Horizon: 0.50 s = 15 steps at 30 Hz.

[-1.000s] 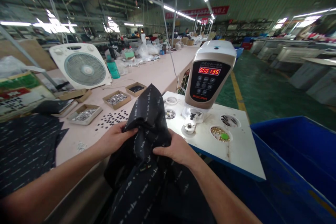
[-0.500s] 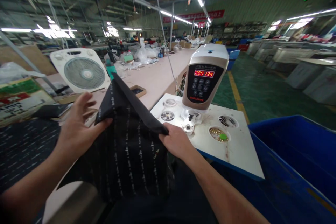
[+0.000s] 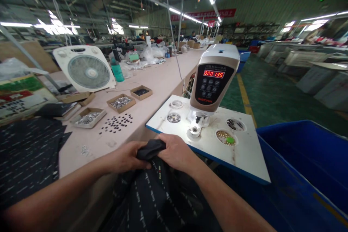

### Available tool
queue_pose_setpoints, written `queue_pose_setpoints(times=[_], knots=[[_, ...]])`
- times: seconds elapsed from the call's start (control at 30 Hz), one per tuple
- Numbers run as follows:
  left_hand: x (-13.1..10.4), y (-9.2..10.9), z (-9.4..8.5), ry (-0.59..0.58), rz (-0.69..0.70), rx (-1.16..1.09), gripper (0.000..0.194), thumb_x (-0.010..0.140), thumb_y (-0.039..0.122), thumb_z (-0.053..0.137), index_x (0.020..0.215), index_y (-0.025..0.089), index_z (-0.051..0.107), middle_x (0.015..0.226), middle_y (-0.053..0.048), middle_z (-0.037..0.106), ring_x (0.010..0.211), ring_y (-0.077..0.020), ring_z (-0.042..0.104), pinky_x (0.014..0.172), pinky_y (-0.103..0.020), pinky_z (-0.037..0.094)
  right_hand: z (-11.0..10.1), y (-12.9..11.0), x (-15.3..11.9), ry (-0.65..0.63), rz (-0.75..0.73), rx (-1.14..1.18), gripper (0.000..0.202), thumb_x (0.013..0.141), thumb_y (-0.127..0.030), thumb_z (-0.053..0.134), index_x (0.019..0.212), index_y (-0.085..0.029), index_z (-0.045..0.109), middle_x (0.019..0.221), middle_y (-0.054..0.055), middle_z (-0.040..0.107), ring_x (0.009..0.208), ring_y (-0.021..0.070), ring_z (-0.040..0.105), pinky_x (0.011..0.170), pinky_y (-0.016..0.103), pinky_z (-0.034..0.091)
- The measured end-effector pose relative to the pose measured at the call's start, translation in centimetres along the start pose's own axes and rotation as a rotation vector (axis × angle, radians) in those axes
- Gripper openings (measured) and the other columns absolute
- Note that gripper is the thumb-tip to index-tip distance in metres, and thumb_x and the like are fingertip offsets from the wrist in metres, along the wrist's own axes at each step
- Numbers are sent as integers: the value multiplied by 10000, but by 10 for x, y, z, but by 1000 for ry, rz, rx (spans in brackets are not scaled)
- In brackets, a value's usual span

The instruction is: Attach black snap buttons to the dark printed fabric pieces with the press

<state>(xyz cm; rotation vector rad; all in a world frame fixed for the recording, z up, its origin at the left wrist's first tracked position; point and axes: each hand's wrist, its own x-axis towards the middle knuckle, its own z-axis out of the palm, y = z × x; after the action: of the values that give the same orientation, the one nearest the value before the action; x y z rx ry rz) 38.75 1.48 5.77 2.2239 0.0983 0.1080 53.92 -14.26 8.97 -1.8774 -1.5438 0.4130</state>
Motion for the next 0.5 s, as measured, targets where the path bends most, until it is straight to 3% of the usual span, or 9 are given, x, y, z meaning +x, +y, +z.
queue_pose_setpoints(times=[0.1,0.17,0.3,0.4,0.5], knots=[[4,0,2,-47,15,-132,278,820,386,630,954,151,692,839,-12,661,737,-198,579,662,-266,438,-3,3,-7,-89,41,11,343,725,-384,780,991,-207,655,899,-10,688,814,188,603,674,252,388],[7,6,1,-74,31,-146,221,825,346,609,892,153,694,805,0,645,710,-174,549,650,-252,412,-1,8,-9,-164,55,-64,421,653,-388,836,992,-214,656,929,-4,691,836,207,608,684,261,387],[12,7,-4,-128,-30,-141,216,823,353,616,806,151,693,709,13,589,635,-138,473,583,-236,339,5,17,-7,-215,-1,-224,34,779,-215,669,799,-195,649,833,5,674,777,192,593,665,261,359],[13,-2,-3,-169,-101,-189,215,751,366,713,810,159,705,684,28,565,633,-130,457,599,-230,331,8,23,-5,-191,-37,-155,66,813,-189,605,750,-183,624,789,2,650,749,174,572,648,250,351],[11,-14,2,-210,-156,-207,214,685,357,761,755,166,694,651,40,540,627,-131,449,624,-236,337,9,29,-5,-286,53,48,96,805,-253,639,745,-179,627,701,-23,593,655,144,513,576,230,324]])
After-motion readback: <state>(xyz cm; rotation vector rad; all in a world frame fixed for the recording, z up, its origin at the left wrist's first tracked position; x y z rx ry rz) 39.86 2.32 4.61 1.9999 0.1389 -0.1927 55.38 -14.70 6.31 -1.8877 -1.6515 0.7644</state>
